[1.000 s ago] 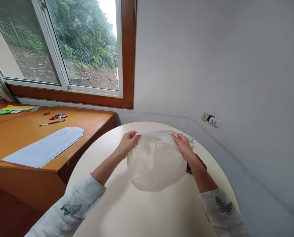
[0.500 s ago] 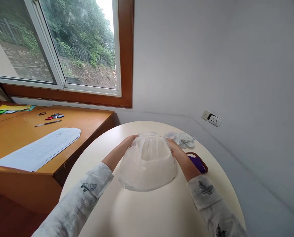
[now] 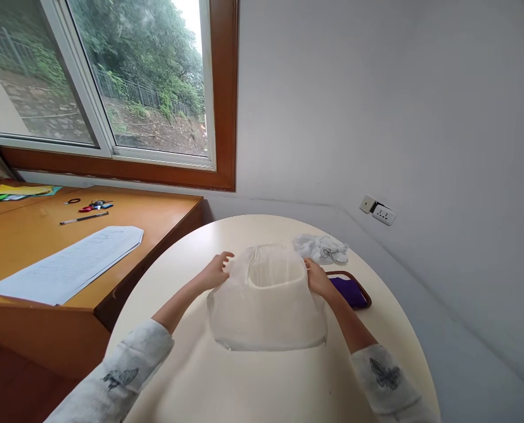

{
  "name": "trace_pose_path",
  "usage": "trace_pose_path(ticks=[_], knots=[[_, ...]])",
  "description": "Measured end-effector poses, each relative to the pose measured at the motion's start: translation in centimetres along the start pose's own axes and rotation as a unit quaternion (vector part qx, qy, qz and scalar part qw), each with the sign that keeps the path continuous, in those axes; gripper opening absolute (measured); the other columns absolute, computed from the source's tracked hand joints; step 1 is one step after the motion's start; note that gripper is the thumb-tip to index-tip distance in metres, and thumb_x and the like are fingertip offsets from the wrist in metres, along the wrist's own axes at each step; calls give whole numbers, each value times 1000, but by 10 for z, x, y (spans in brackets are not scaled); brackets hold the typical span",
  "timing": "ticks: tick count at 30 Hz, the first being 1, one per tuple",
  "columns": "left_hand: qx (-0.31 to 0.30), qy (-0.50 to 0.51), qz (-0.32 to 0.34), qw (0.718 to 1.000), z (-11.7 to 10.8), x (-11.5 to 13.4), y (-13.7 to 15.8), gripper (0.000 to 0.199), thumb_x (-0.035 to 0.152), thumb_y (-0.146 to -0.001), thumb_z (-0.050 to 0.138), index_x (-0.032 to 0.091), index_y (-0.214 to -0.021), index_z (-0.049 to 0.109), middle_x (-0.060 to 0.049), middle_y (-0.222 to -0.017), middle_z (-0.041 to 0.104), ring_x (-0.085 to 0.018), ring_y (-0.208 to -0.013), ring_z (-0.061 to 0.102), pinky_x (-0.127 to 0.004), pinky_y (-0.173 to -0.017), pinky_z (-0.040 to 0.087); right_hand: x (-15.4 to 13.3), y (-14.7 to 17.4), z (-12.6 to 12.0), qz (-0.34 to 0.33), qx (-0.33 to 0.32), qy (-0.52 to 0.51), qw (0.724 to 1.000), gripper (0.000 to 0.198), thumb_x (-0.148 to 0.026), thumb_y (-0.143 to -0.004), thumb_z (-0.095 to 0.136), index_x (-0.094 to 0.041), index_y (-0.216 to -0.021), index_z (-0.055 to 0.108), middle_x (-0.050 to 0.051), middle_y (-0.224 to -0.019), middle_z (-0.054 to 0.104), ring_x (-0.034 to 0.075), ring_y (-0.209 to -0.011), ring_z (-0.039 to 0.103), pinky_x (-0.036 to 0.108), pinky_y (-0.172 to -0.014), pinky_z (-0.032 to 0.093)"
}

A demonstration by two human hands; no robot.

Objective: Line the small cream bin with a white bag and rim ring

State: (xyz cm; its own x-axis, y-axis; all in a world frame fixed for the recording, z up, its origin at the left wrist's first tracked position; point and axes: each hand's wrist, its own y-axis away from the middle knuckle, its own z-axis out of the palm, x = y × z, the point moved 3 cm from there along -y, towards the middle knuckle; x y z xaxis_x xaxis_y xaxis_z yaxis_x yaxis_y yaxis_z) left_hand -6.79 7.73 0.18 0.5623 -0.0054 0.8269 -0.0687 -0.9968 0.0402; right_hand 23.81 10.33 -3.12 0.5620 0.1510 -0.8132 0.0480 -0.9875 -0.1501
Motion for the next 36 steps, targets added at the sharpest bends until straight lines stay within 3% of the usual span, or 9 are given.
trace_pose_path(ticks=[2, 5, 9, 13, 20, 24, 28, 32, 36], knots=[[49, 38, 39, 997, -10, 10, 7, 51, 46, -72, 54, 21, -115, 44, -11, -125, 45, -24, -116, 45, -36, -94, 41, -3, 6, -9, -7, 36, -22, 999, 36, -36, -81, 41, -18, -110, 52, 11, -102, 62, 21, -94, 59, 38, -85, 44], [77, 130, 108, 983, -12, 29, 24, 61, 51, -78, 49, 25, -129, 29, -11, -136, 34, -23, -128, 31, -41, -103, 30, -17, 22, -19, -54, 73, -166, 982, 45, -44, -86, 34, -20, -123, 40, 13, -116, 54, 20, -109, 53, 38, -93, 40], [-13, 166, 136, 977, 16, 45, 44, 100, 55, -70, 60, 32, -138, -9, -13, -147, 9, -29, -136, 5, -52, -105, 21, -41, 44, -11, -110, -18, -346, 931, 79, -51, -73, 58, -32, -137, 15, 9, -141, 29, 21, -129, 31, 39, -101, 33], [-64, 208, 161, 963, 49, 47, 54, 114, 47, -65, 68, 35, -134, -22, -12, -147, 12, -29, -133, 22, -48, -103, 29, -53, 58, 14, -71, -64, -331, 939, 108, -43, -62, 72, -33, -139, -3, 9, -144, 22, 22, -131, 27, 42, -102, 30], [8, 144, 185, 972, 74, 27, 48, 127, 36, -57, 76, 27, -134, -26, -14, -142, 21, -27, -131, 24, -44, -107, 22, -49, 65, 44, -59, -9, -267, 962, 99, -36, -54, 77, -22, -136, 22, 12, -132, 43, 25, -117, 45, 42, -97, 37], [0, 64, 181, 981, 80, 7, 45, 125, 31, -56, 75, 25, -135, -22, -15, -140, 22, -28, -129, 27, -43, -106, 25, -34, 67, 54, -26, -11, -197, 980, 88, -33, -49, 79, -19, -125, 37, 12, -120, 53, 26, -110, 50, 43, -95, 39], [-6, 15, 199, 980, 83, -6, 44, 125, 29, -54, 76, 23, -137, -17, -16, -142, 17, -31, -131, 22, -45, -107, 21, -19, 70, 63, -14, 0, -158, 987, 84, -34, -47, 79, -20, -121, 42, 10, -117, 55, 26, -109, 51, 44, -94, 39], [-33, -28, 207, 977, 75, -9, 46, 121, 30, -56, 74, 22, -138, -14, -17, -143, 18, -31, -132, 20, -46, -107, 21, -14, 74, 62, -4, -11, -127, 992, 84, -38, -47, 78, -22, -122, 41, 11, -119, 54, 28, -112, 49, 47, -97, 35], [-85, -82, 211, 970, 46, -6, 49, 110, 38, -59, 73, 25, -141, 0, -13, -146, 15, -32, -133, 18, -46, -106, 25, -19, 79, 43, -36, -77, -176, 981, 92, -34, -54, 76, -24, -132, 29, 12, -130, 46, 25, -119, 43, 46, -101, 32]])
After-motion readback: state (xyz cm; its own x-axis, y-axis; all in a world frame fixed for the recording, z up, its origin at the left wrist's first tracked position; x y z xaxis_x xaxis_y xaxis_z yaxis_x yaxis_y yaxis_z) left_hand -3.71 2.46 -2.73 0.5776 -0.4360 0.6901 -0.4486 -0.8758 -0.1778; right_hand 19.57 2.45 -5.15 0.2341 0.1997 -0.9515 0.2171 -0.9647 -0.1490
